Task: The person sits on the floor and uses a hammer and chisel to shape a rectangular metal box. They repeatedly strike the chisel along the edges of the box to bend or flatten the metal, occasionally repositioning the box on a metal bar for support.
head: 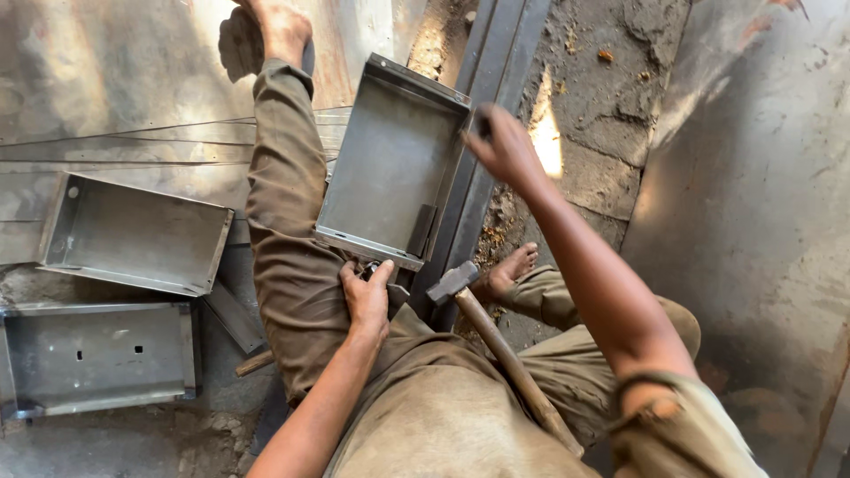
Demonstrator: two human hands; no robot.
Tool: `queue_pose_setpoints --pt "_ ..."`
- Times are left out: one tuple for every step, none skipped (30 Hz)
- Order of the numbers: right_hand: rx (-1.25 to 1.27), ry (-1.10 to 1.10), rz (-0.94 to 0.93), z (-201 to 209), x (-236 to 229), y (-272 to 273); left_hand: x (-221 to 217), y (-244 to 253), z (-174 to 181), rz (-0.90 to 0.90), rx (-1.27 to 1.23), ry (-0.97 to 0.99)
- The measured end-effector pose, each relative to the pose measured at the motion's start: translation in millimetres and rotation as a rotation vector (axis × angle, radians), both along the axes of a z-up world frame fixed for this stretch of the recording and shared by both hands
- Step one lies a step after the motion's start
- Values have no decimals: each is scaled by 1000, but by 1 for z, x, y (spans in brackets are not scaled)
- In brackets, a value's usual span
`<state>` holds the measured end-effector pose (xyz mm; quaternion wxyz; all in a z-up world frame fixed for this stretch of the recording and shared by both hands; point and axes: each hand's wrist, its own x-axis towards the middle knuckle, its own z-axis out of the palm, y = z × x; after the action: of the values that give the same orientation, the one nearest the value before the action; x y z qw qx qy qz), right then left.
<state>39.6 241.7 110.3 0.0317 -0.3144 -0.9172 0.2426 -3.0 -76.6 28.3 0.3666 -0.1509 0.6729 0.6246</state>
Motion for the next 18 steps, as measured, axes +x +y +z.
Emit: queue_pose_setpoints --pt "18 -58 -38 0 -27 11 -3 0 4 -10 -14 11" --pt "26 -119 -74 -1 -50 13 -8 -5 9 -27 -4 -34" --pt "-52 -182 -94 0 -64 9 -16 -10 17 -44 6 -79" --pt "-128 -246 -127 4 -67 -4 -24 -14 26 -74 19 -126" --pt "-204 -311 -159 9 -64 -19 -40 -19 35 -134 97 -61" --pt "-276 -317 -159 16 -48 -40 -57 -23 44 -199 177 -4" --pt "-348 -323 -158 24 -24 -70 -80 -23 51 -316 212 138" --pt "-368 -147 -93 29 1 -104 -109 -20 55 -428 244 278" --pt "-894 -173 -302 28 19 -136 -135 -9 56 -487 81 294" --pt "-1176 -199 -262 23 36 -165 -169 11 51 -532 102 451" --pt "-1601 -140 -350 11 47 -195 -197 32 42 -590 34 494" --pt "-1713 -183 -605 -7 52 -216 -220 52 29 -645 -22 548" --pt "-1812 -224 -867 -25 57 -238 -235 71 11 -700 28 405" --pt "-1862 -19 -977 -47 53 -248 -252 96 -10 -751 83 281" --pt "-1904 194 -1078 -68 48 -256 -262 112 -32 -803 135 155" --pt "-1933 436 -1154 -87 38 -256 -269 127 -51 -869 216 119" --pt "-1932 537 -1145 -100 30 -259 -272 138 -67 -939 293 83" --pt "-1924 643 -1124 -109 23 -256 -273 143 -79 -955 228 120"
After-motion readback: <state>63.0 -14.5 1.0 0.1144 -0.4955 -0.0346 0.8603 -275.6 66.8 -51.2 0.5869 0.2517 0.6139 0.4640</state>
